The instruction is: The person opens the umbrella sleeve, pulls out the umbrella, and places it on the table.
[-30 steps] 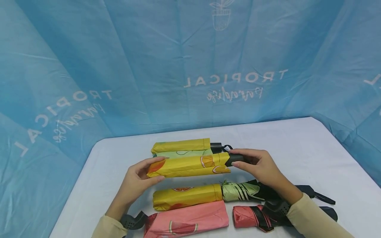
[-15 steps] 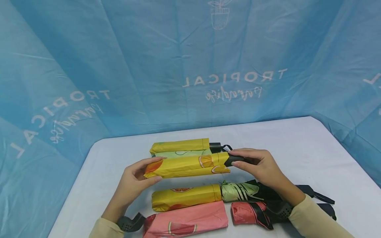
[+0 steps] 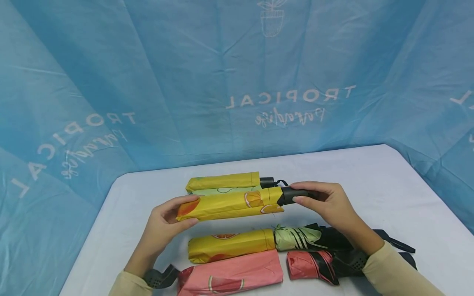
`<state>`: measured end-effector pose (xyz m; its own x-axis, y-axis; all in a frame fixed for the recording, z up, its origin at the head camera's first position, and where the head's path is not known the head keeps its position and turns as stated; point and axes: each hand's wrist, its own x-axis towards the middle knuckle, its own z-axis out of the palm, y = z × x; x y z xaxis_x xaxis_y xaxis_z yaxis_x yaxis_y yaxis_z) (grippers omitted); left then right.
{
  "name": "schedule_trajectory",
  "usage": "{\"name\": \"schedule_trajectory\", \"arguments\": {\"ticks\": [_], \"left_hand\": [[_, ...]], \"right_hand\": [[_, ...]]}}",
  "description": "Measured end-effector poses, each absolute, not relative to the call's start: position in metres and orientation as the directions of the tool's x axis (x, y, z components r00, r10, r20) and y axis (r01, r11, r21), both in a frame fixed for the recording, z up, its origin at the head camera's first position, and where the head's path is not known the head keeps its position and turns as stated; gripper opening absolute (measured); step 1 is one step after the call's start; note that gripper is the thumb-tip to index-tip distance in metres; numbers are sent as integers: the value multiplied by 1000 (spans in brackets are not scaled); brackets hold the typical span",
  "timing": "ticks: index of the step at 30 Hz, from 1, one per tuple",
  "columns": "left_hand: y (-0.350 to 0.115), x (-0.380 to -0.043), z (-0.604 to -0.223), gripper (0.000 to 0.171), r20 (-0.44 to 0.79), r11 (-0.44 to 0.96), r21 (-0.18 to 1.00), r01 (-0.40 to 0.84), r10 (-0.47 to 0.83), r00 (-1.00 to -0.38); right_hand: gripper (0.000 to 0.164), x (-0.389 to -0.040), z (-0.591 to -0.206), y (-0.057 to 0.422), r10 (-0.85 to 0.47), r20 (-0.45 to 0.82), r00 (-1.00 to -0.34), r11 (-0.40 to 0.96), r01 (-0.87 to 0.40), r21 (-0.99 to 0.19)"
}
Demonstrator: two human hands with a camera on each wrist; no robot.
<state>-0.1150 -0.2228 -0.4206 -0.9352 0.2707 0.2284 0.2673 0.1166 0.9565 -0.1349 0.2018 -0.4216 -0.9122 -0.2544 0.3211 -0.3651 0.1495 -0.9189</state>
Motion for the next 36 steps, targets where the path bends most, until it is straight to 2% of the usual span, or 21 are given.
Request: {"name": "schedule_trajectory", "arguments": {"ticks": [36], "left_hand": [[-237,-119,-425,47,242,112,956,270,216,-946]], "right_hand": [[29,-135,-416,211,-190,339,-921,157,-369,-916]]}}
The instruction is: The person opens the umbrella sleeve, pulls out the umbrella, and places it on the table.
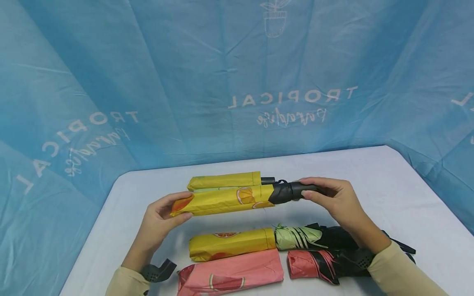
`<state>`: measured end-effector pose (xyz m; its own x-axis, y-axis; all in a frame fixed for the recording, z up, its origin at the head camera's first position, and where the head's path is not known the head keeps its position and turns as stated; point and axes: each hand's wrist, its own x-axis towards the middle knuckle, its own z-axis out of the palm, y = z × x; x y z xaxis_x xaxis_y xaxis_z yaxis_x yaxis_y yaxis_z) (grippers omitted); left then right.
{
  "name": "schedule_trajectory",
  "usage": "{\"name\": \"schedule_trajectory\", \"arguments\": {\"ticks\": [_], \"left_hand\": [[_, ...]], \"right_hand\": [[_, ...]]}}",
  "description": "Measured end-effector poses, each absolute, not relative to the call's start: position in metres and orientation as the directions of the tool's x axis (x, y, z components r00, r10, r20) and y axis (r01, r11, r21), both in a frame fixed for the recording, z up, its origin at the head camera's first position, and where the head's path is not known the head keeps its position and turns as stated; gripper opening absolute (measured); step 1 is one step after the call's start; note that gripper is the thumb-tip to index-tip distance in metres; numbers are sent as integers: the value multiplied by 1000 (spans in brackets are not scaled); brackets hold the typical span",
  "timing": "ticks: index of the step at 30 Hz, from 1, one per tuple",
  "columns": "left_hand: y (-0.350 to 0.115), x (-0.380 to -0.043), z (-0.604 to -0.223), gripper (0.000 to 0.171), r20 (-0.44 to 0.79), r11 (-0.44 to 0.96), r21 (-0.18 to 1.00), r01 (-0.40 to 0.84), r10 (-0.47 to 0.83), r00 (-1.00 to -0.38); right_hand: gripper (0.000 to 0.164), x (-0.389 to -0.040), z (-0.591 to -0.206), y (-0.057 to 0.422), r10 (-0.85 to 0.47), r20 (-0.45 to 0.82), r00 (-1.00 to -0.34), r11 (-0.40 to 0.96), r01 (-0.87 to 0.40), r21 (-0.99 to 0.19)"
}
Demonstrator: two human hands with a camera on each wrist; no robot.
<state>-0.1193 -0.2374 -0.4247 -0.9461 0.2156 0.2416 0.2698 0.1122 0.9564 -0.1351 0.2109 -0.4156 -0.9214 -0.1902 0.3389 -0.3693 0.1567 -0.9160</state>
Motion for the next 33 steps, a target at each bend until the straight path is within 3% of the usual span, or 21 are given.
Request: {"name": "schedule_trajectory", "arguments": {"ticks": [14,33], "left_hand": [[-241,-120,-425,47,241,114,957,266,197,-950],[-243,-120,-424,47,257,90,956,278,195,-947]], "right_hand": [[29,-136,-412,222,-162,331,-930,184,-358,-916],[31,-137,-412,245,-175,381,-908,105,-402,-910]]}}
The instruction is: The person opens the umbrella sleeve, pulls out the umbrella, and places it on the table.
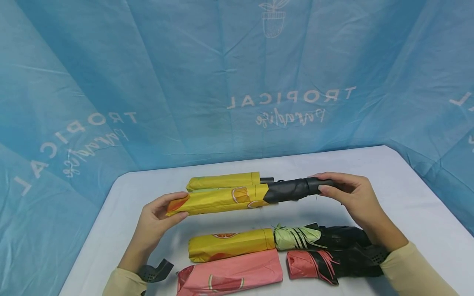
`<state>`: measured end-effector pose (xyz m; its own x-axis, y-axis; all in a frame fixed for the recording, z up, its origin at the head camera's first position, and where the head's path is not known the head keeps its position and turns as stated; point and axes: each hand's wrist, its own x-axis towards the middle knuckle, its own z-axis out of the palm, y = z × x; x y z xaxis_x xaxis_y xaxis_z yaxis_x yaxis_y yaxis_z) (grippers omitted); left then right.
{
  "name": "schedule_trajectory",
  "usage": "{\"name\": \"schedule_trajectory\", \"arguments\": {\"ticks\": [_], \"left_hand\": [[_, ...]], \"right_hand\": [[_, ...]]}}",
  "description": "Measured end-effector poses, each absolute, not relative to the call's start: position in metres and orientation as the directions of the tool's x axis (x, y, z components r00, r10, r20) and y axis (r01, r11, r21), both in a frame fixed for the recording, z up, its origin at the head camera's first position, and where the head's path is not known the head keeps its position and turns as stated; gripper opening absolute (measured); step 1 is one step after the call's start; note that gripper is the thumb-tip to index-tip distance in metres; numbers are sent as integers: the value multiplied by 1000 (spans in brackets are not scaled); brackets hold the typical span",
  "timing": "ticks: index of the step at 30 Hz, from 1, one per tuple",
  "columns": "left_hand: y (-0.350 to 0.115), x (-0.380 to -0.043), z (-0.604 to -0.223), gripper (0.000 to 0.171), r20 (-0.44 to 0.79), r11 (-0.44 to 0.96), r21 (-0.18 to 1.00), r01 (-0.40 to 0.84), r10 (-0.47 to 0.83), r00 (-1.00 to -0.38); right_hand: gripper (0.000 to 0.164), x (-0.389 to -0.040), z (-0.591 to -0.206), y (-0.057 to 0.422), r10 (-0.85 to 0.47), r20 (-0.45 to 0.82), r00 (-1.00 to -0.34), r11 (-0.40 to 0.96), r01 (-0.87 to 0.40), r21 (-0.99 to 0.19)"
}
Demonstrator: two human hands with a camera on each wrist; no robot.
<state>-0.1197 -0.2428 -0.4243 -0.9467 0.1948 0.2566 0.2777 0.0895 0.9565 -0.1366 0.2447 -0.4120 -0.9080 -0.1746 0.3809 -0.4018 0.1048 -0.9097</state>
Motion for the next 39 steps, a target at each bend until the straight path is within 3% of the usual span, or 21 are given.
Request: {"name": "schedule_trajectory", "arguments": {"ticks": [30,39], "left_hand": [[-246,-120,-426,45,257,80,959,273,173,-951],[-246,-120,-426,45,239,96,962,256,165,-957]], "right_hand": [[29,-139,-410,269,-153,434,-888,-38,-433,-900],[29,-142,-411,275,-144,432,-890,-27,-433,-901]]}}
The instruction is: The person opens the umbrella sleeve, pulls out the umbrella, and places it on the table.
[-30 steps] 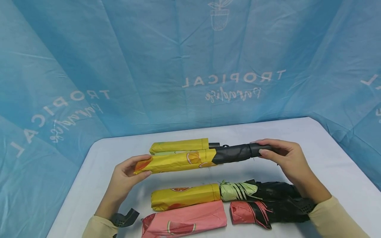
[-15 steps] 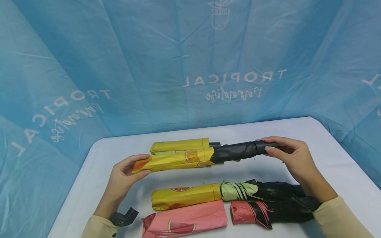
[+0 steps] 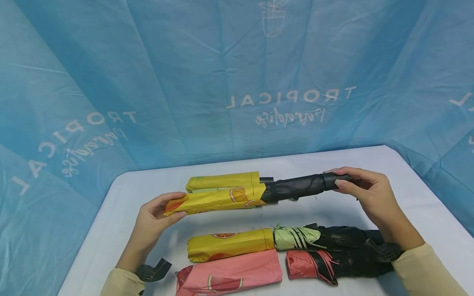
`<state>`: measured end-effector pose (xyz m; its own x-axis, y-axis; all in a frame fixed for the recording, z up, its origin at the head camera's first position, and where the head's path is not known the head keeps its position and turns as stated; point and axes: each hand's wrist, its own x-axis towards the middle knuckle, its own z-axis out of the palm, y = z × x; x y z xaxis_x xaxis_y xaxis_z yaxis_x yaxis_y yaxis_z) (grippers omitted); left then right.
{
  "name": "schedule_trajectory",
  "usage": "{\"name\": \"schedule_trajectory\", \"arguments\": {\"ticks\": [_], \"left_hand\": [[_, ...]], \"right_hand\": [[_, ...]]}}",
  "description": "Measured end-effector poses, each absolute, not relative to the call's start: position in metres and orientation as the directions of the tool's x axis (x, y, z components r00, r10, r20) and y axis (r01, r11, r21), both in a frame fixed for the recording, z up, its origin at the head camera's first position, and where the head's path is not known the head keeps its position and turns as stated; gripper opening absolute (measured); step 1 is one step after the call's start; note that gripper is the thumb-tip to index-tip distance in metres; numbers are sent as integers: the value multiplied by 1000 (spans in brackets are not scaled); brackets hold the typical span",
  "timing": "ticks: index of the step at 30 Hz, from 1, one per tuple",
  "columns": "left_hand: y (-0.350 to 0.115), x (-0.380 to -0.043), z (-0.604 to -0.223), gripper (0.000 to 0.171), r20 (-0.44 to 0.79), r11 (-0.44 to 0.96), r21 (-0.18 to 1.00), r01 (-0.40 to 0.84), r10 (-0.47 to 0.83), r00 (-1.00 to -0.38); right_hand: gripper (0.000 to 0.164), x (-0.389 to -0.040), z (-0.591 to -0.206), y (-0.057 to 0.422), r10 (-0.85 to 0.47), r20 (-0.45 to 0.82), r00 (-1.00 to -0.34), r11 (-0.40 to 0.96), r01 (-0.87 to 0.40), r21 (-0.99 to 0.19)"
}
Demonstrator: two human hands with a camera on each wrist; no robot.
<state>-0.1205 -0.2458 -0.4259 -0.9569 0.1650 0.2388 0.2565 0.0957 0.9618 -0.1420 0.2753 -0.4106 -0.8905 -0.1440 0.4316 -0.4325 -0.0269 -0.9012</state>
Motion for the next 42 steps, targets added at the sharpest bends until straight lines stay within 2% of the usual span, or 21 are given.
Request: {"name": "schedule_trajectory", "arguments": {"ticks": [16,31,42], "left_hand": [[-251,-122,-423,44,243,147,954,260,127,-962],[-255,-123,-427,44,253,132,954,270,132,-958],[-258,-125,-435,45,227,96,964,246,179,-957]], "right_hand": [[30,-140,-410,289,-124,440,-889,-85,-432,-898],[31,-139,-414,302,-107,461,-881,-122,-449,-885],[29,-130,-424,317,-72,399,-914,-48,-397,-917]]}}
